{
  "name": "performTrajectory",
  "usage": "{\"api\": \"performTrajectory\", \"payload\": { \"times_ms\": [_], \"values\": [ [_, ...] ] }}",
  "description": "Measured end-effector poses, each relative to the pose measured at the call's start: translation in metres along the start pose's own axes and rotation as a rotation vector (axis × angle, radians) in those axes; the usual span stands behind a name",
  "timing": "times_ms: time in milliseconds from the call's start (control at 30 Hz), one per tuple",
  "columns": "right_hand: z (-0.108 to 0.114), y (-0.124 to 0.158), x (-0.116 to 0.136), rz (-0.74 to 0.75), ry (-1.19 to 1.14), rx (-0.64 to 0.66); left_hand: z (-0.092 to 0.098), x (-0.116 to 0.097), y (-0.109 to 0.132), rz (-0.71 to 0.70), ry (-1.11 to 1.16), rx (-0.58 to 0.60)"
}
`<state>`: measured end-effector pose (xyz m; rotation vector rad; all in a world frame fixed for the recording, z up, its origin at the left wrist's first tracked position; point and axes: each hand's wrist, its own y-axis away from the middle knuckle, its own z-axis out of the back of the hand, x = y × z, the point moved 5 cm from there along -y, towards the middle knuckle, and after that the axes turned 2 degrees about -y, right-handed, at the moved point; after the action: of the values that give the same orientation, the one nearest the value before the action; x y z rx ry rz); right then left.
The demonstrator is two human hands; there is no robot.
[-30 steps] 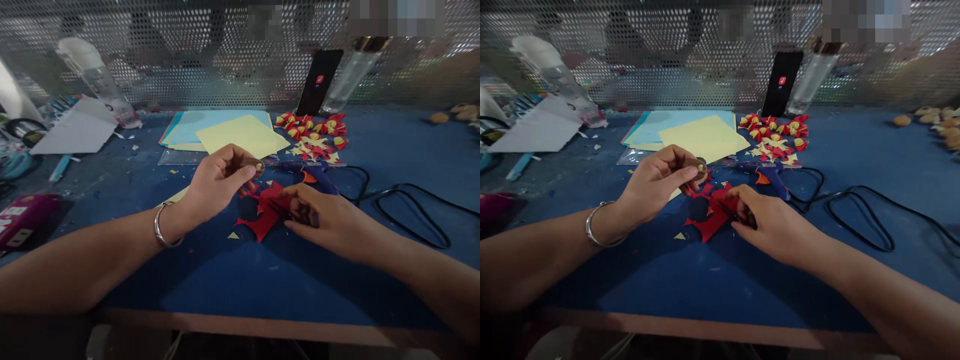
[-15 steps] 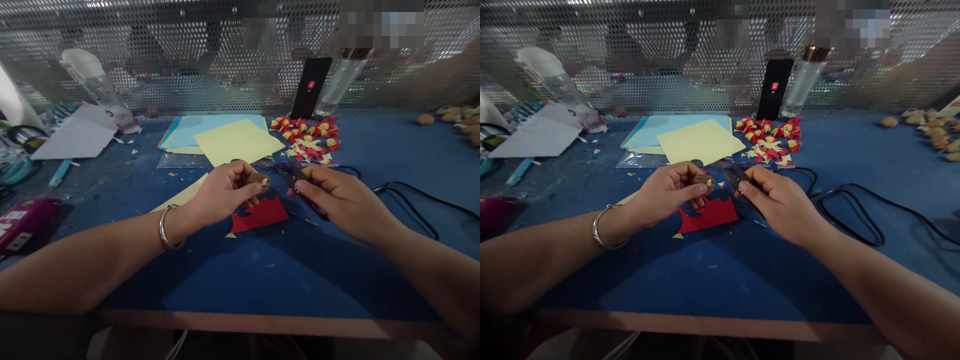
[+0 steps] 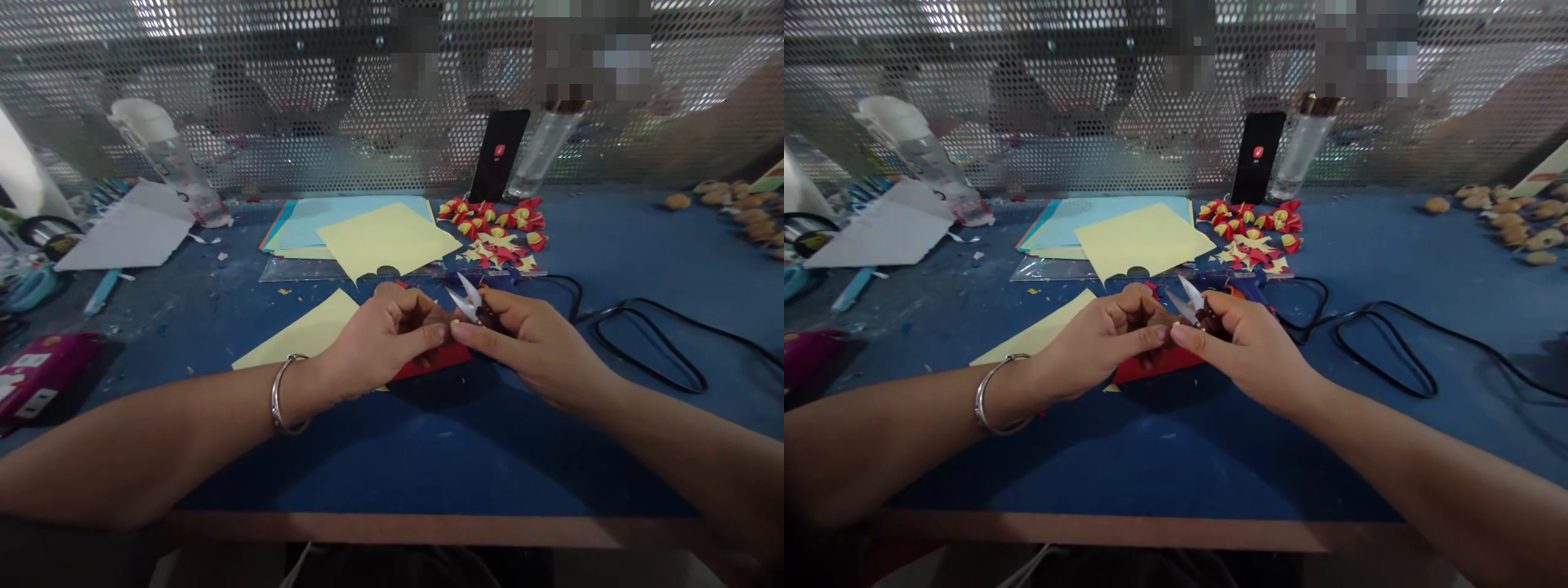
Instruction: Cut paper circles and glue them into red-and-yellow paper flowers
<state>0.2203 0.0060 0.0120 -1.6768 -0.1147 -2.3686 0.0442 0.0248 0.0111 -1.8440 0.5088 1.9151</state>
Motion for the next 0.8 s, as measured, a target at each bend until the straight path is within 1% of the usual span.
{"api": "performTrajectory", "payload": {
  "times_ms": [133,233,333,433,567,633,700,733,800],
  "values": [
    [-0.002,0.0,0.002,0.002,-0.012,0.036,0.002,0.002,0.0,-0.03,-0.02,-0.004],
    [-0.003,0.001,0.006,0.006,-0.083,0.017,0.005,0.002,0.0,-0.048,-0.064,-0.03],
    [-0.003,0.001,0.007,0.009,-0.135,-0.005,0.007,0.002,0.0,-0.058,-0.063,-0.063],
    [-0.003,0.001,0.006,0.004,-0.218,-0.019,0.005,0.003,0.0,-0.037,0.005,-0.063],
    [-0.004,0.001,0.007,0.001,-0.347,-0.019,0.001,0.009,-0.002,0.052,0.207,-0.029],
    [-0.004,0.0,0.007,0.002,-0.368,-0.015,0.0,0.011,-0.002,0.072,0.219,-0.015],
    [-0.004,0.0,0.006,0.006,-0.36,-0.019,0.002,0.009,-0.002,0.014,0.113,-0.029],
    [-0.004,0.0,0.005,0.006,-0.352,-0.02,0.005,0.006,0.0,-0.055,0.016,-0.058],
    [-0.005,-0.001,0.003,0.001,-0.335,-0.021,0.009,-0.004,0.004,-0.245,-0.229,-0.137]
  ]
}}
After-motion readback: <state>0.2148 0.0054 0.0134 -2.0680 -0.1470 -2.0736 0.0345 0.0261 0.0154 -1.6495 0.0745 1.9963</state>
